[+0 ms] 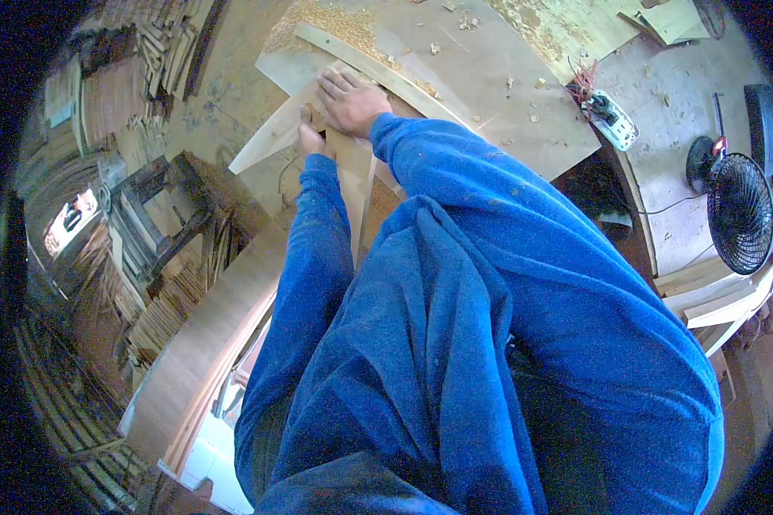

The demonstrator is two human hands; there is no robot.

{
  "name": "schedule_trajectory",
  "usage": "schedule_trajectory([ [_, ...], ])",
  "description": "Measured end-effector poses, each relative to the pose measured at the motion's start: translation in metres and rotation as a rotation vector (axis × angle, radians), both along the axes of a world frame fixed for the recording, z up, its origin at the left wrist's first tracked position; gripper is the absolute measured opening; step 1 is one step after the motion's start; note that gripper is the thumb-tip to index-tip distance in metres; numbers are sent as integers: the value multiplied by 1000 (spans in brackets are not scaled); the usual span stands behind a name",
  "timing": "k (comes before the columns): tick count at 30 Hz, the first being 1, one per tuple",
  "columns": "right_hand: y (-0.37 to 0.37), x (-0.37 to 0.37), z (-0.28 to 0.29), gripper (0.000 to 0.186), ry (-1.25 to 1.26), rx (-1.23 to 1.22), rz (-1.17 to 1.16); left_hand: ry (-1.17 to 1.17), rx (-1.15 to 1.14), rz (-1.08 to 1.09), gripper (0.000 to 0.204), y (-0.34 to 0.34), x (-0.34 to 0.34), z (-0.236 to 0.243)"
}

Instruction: Routing the edges of wooden furniture components using a router table.

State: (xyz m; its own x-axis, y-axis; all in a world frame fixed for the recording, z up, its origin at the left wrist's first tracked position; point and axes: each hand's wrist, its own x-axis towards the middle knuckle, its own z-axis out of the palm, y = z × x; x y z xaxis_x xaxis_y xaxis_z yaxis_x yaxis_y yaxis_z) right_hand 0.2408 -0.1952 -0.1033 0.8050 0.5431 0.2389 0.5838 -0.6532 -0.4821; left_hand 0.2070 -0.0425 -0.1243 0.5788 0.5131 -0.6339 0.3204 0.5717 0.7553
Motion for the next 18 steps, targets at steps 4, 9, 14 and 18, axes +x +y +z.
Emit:
schedule_trajectory([
  [4, 4, 0, 5, 58, 38, -37, 31, 4, 75, 48, 56, 17, -4, -19],
  [9, 1, 4, 4, 57, 66, -58, 20, 103, 114, -99, 54, 13, 3, -17],
  [14, 0, 4, 3, 58, 81, -75, 8, 98, 101, -98, 54, 19, 3, -35],
  [18, 16, 5, 13, 58, 43, -28, 38, 90, 230, -115, 56, 75, -3, -67],
])
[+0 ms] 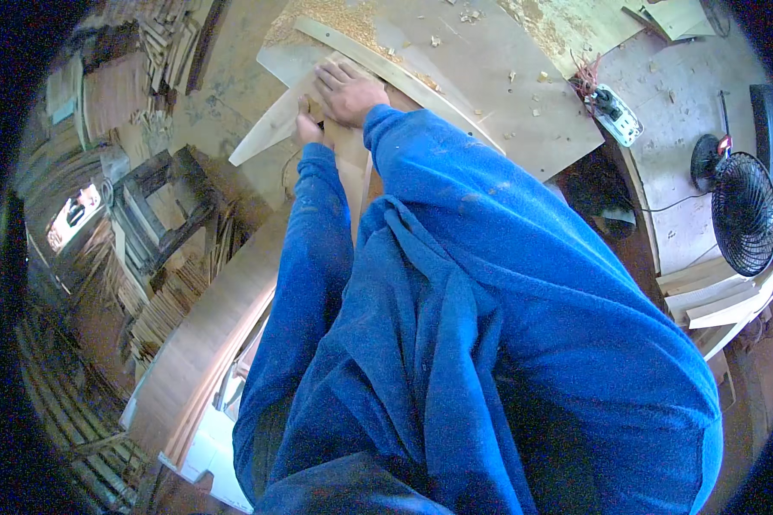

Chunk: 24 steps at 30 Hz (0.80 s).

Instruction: Routing the edges of wooden furniture components using a router table.

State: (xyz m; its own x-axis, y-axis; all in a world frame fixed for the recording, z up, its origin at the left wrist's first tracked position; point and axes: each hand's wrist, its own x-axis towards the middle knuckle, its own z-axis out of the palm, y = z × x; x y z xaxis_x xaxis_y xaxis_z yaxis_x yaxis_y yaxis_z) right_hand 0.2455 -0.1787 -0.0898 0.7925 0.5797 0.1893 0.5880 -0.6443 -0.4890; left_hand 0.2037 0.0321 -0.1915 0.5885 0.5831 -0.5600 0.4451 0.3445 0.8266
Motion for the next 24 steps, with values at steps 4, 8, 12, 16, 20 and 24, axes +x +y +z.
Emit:
schedule_trajectory([
  [4, -13, 1, -21, 59, -13, -17, -47, -58, -134, 203, 62, -28, 10, -5],
  [8, -6, -1, -17, 57, -43, -22, -46, -38, -71, 50, 56, -24, 5, 4],
  [12, -6, 1, -15, 55, -39, -26, -69, -148, -47, 217, 56, -38, 11, 19],
  [16, -11, 1, -15, 56, -17, -54, -76, -26, -35, 240, 57, -57, 15, 41],
  [20, -12, 4, -12, 59, 2, -101, -57, -56, -82, 232, 60, -52, 17, 33],
  [24, -1, 3, 0, 56, -55, 21, -35, -94, -83, 246, 60, -14, 10, 9],
])
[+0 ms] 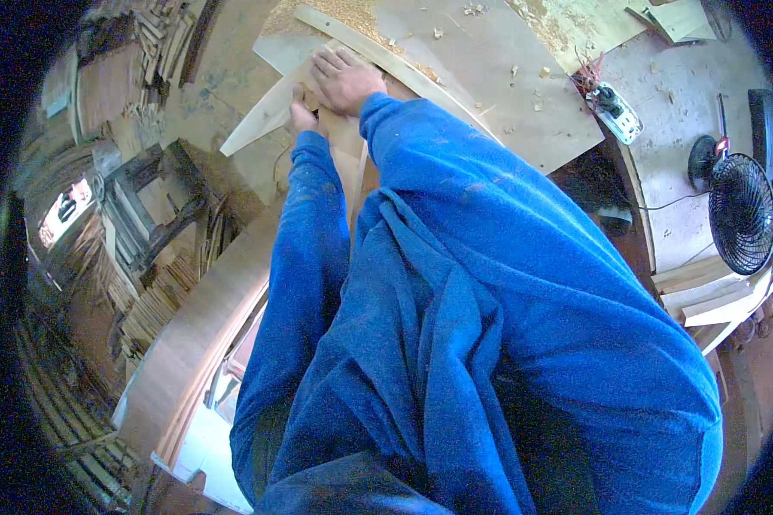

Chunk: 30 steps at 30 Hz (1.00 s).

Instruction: Routing the edges of wooden furniture components using a router table.

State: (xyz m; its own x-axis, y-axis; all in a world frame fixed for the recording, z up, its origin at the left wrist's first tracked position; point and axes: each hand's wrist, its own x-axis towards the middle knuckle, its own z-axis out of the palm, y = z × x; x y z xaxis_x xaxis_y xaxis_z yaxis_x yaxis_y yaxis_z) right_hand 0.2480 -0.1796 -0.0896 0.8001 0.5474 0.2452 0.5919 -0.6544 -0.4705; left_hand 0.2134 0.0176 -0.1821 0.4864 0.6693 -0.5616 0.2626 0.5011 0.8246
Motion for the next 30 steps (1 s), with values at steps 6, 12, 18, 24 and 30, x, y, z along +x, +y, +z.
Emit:
schedule_trajectory([
  [6, -3, 2, -3, 61, 32, -96, 31, -17, -5, -194, 56, -19, -1, 15],
  [12, -11, 5, -23, 59, 27, -49, -21, 147, 81, -148, 50, -65, 11, 59],
  [18, 7, 6, -9, 60, -22, -4, 2, 43, 37, -208, 52, 4, 3, 2],
  [24, 9, 8, -9, 59, -31, -22, 3, 107, 87, -252, 52, 18, 5, -13],
  [30, -13, 9, -25, 60, 49, -88, -24, 53, 98, -12, 71, -59, 17, 34],
])
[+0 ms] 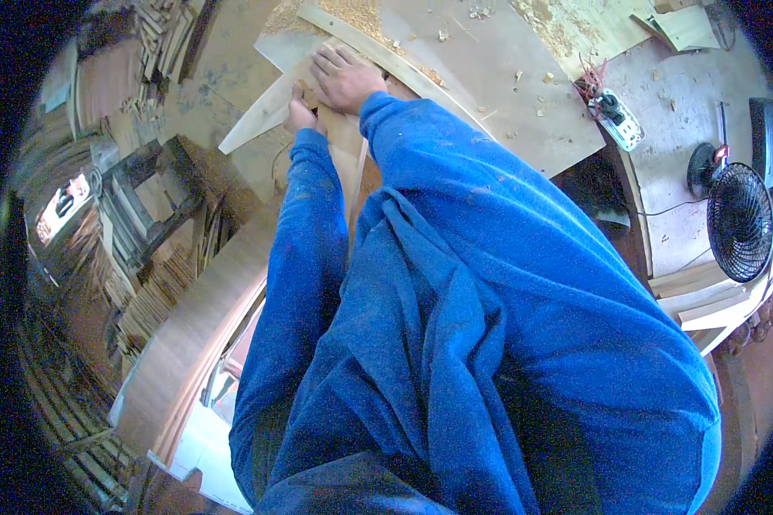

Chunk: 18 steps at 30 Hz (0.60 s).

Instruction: Routing the edges of wooden furniture components using a router table.

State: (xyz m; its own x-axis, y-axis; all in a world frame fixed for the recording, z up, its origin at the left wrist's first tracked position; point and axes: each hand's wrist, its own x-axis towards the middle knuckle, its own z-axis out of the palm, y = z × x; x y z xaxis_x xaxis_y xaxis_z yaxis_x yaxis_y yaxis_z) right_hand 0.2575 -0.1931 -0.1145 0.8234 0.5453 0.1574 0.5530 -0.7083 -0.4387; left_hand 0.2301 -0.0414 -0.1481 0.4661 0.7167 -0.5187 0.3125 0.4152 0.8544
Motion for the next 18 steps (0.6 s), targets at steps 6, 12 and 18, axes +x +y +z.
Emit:
schedule_trajectory([
  [6, 16, 2, 23, 61, 17, -18, 70, -7, -30, 47, 74, 28, -5, 9],
  [12, 12, 1, 13, 62, 34, 29, 43, 51, 15, 32, 71, 15, -2, 17],
  [18, 8, 2, 3, 63, 11, -9, 37, -5, -150, -152, 50, 0, -2, 28],
])
